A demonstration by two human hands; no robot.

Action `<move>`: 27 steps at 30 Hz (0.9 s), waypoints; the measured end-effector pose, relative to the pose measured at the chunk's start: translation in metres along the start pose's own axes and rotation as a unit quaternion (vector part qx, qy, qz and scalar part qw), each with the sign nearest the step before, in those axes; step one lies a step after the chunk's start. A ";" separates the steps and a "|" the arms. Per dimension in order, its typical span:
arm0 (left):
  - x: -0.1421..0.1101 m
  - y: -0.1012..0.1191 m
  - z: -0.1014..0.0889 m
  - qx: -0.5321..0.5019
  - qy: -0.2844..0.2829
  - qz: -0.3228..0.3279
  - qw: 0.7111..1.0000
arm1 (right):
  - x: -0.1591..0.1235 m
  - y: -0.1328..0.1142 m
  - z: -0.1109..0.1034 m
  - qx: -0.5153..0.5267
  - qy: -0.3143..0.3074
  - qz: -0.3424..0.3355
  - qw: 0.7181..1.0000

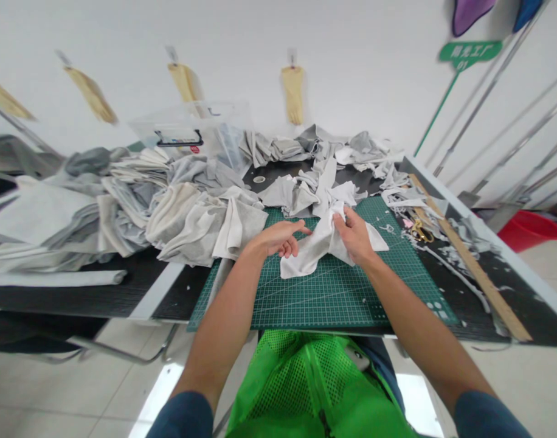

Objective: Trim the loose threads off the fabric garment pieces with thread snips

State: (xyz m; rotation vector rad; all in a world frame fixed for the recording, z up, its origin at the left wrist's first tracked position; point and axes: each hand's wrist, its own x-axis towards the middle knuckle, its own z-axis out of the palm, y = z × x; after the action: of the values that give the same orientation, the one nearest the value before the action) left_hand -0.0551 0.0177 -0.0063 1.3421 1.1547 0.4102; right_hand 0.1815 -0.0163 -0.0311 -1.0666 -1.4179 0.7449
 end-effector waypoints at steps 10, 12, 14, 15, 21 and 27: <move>0.027 -0.007 0.009 -0.130 0.110 -0.051 0.984 | -0.007 -0.017 0.000 0.142 -0.050 0.023 0.988; 0.028 -0.007 0.007 -0.143 0.208 0.037 0.967 | -0.007 -0.015 -0.002 0.133 -0.049 0.031 0.989; 0.027 -0.006 0.007 -0.104 0.264 0.139 0.949 | -0.006 -0.011 -0.004 0.131 -0.050 0.027 0.990; 0.026 -0.006 0.008 -0.076 0.270 0.184 0.942 | -0.006 -0.009 -0.005 0.135 -0.053 0.022 0.989; 0.019 -0.001 0.015 -0.124 0.164 0.301 0.931 | -0.004 -0.002 -0.007 0.147 -0.096 0.004 0.985; 0.008 0.002 0.016 -0.178 0.004 0.276 0.945 | -0.004 -0.003 -0.007 0.074 -0.125 0.096 0.985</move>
State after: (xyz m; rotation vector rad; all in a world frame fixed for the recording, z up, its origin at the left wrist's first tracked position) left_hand -0.0374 0.0161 -0.0107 1.3226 0.6483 0.9806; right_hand 0.1878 -0.0222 -0.0286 -1.0289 -1.4570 1.1398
